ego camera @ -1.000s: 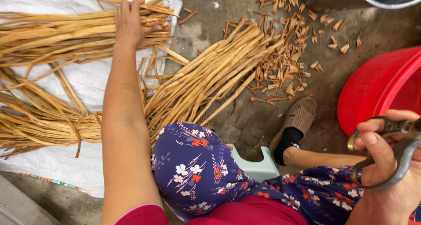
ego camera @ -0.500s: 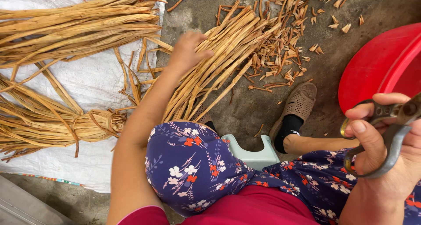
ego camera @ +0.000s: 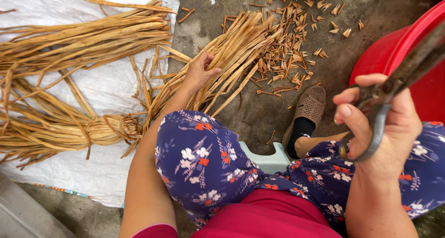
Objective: The person sits on a low stool and repeatedly trims the ends of thin dried sticks using shears. They pick up small bundles, cut the ends, and place the trimmed sticks back on a white sack. The process is repeated throughout the clip.
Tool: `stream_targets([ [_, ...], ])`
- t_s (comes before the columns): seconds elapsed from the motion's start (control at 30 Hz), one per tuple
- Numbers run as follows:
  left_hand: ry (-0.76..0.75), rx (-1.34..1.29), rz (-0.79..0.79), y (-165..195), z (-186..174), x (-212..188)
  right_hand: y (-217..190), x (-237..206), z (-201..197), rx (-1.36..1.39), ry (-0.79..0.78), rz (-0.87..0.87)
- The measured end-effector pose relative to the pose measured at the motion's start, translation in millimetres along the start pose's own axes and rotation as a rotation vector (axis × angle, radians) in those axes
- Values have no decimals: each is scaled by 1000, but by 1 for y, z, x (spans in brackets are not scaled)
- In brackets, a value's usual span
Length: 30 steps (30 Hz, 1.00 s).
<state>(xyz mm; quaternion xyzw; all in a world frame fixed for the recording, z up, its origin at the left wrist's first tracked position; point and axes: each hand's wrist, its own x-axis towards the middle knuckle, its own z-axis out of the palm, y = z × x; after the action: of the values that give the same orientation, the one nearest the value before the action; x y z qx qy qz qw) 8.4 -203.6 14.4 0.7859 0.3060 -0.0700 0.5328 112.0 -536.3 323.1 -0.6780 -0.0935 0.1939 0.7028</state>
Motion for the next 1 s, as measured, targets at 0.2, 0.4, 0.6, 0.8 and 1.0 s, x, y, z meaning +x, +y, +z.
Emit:
stream_targets([
  [0.2, -48, -348, 134, 19, -16, -33, 9, -3, -5, 12, -96, -42],
  [0.4, -142, -431, 126, 69, -62, -75, 14, 7, 4, 117, -191, -52],
  [0.6, -133, -197, 390, 203, -115, -134, 12, 13, 18, 327, -280, -76],
  [0.8, -139, 89, 597, 321, -52, -188, -25, 24, 10, 574, -335, -319],
  [1.0, -162, -66, 737, 342, 15, -197, -62, 54, -21, 362, -338, -363],
])
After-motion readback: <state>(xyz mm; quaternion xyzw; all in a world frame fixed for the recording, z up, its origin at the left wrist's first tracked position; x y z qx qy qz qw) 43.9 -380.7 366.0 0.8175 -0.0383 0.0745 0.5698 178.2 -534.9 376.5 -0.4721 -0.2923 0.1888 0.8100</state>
